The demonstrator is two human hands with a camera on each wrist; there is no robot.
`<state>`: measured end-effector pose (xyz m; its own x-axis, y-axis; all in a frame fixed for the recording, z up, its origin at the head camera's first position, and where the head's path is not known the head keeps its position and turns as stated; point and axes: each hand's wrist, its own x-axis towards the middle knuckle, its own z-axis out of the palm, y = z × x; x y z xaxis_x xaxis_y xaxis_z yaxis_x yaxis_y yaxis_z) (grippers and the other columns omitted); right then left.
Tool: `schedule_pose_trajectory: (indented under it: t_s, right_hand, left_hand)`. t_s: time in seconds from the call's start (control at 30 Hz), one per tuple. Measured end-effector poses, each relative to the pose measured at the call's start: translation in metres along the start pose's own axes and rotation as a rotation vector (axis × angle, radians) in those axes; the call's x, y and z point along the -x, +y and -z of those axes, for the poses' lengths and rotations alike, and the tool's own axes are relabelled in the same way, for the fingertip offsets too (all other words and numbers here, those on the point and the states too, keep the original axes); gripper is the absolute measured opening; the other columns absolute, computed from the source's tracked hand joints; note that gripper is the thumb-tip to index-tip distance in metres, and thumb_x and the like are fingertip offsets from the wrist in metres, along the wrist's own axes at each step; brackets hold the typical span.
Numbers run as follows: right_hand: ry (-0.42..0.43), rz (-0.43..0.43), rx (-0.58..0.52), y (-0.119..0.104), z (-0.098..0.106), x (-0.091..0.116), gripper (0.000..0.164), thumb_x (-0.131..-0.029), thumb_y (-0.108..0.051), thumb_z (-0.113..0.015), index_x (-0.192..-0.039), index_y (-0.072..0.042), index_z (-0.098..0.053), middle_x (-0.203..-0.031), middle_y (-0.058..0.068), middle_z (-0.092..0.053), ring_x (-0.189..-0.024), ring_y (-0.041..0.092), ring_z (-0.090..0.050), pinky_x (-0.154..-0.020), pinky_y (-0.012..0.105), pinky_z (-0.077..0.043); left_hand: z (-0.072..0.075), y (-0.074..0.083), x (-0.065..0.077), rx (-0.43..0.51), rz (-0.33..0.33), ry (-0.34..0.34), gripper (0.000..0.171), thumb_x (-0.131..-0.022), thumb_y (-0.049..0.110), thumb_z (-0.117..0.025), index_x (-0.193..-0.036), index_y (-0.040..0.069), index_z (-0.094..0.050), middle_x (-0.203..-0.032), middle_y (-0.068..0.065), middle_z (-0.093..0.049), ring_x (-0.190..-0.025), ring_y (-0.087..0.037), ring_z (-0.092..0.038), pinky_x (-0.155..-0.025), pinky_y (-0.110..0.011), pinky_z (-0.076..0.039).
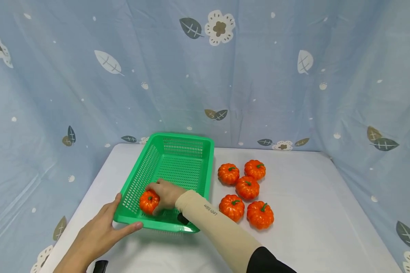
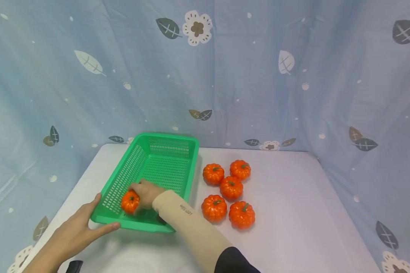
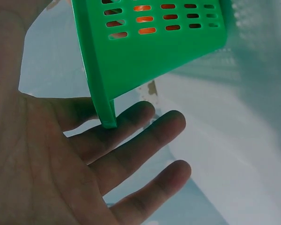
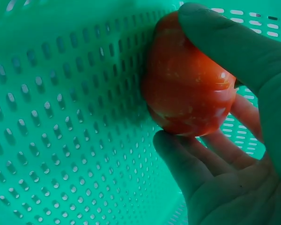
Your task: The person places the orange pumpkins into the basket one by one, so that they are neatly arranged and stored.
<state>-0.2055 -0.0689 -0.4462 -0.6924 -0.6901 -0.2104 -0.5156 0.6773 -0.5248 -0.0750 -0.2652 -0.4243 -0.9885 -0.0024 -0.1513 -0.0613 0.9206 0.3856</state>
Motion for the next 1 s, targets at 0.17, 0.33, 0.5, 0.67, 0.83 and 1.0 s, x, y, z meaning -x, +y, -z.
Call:
schedule_pose_trajectory:
  t_s: [0.17, 0.33, 0.5, 0.67, 0.83, 1.0]
  right_hand:
    - [-0.002, 0.003, -0.005, 0.001, -0.001, -0.001, 0.079, -0.076, -0.03, -0.092, -0.144, -0.029, -0.052, -0.125, -0.005, -0.051, -0.102, 0.007, -0.056, -0.082, 0.021, -0.051]
    - [-0.005, 0.007, 0.004, 0.002, -0.002, -0.002, 0.081, -0.076, -0.031, -0.092, -0.146, -0.028, -0.051, -0.127, -0.004, -0.051, -0.103, 0.007, -0.057, -0.083, 0.021, -0.051]
    - [-0.011, 0.01, 0.029, 0.002, -0.001, -0.001, 0.085, -0.076, -0.037, -0.091, -0.148, -0.03, -0.048, -0.133, -0.005, -0.051, -0.108, 0.006, -0.057, -0.085, 0.021, -0.05]
    - [-0.02, 0.036, 0.031, -0.002, 0.003, 0.003, 0.087, -0.078, -0.039, -0.089, -0.151, -0.031, -0.044, -0.14, -0.004, -0.047, -0.111, 0.005, -0.056, -0.085, 0.02, -0.05]
    - [-0.014, 0.086, 0.015, -0.003, 0.012, 0.013, 0.084, -0.083, -0.036, -0.086, -0.153, -0.03, -0.042, -0.146, -0.005, -0.044, -0.117, 0.005, -0.054, -0.09, 0.02, -0.049]
    - [-0.001, 0.116, 0.001, -0.003, 0.025, 0.025, 0.084, -0.085, -0.035, -0.084, -0.155, -0.03, -0.039, -0.152, -0.003, -0.039, -0.126, 0.009, -0.051, -0.095, 0.024, -0.049]
  left_hand:
    - [-0.001, -0.001, -0.001, 0.001, 0.006, -0.002, 0.123, -0.082, 0.079, -0.061, -0.161, -0.002, -0.013, -0.149, -0.035, -0.039, -0.122, -0.054, -0.053, -0.079, -0.065, -0.051]
    - [-0.002, -0.002, -0.002, 0.004, 0.013, -0.015, 0.123, -0.082, 0.08, -0.06, -0.161, -0.002, -0.012, -0.149, -0.036, -0.038, -0.122, -0.054, -0.053, -0.08, -0.065, -0.051]
    - [-0.003, -0.003, -0.002, 0.0, 0.005, 0.005, 0.122, -0.082, 0.079, -0.061, -0.16, -0.003, -0.015, -0.148, -0.036, -0.04, -0.121, -0.053, -0.054, -0.08, -0.065, -0.051]
    - [-0.003, -0.003, -0.002, 0.005, 0.0, 0.018, 0.121, -0.083, 0.078, -0.062, -0.16, -0.003, -0.016, -0.149, -0.035, -0.039, -0.122, -0.054, -0.053, -0.079, -0.066, -0.051]
    - [-0.004, -0.001, -0.003, 0.008, -0.004, 0.021, 0.121, -0.083, 0.078, -0.062, -0.161, -0.002, -0.016, -0.149, -0.035, -0.039, -0.122, -0.054, -0.053, -0.079, -0.066, -0.051]
    - [-0.003, -0.002, -0.002, 0.005, -0.005, 0.031, 0.122, -0.082, 0.079, -0.062, -0.161, -0.002, -0.016, -0.149, -0.034, -0.039, -0.121, -0.054, -0.054, -0.078, -0.065, -0.051]
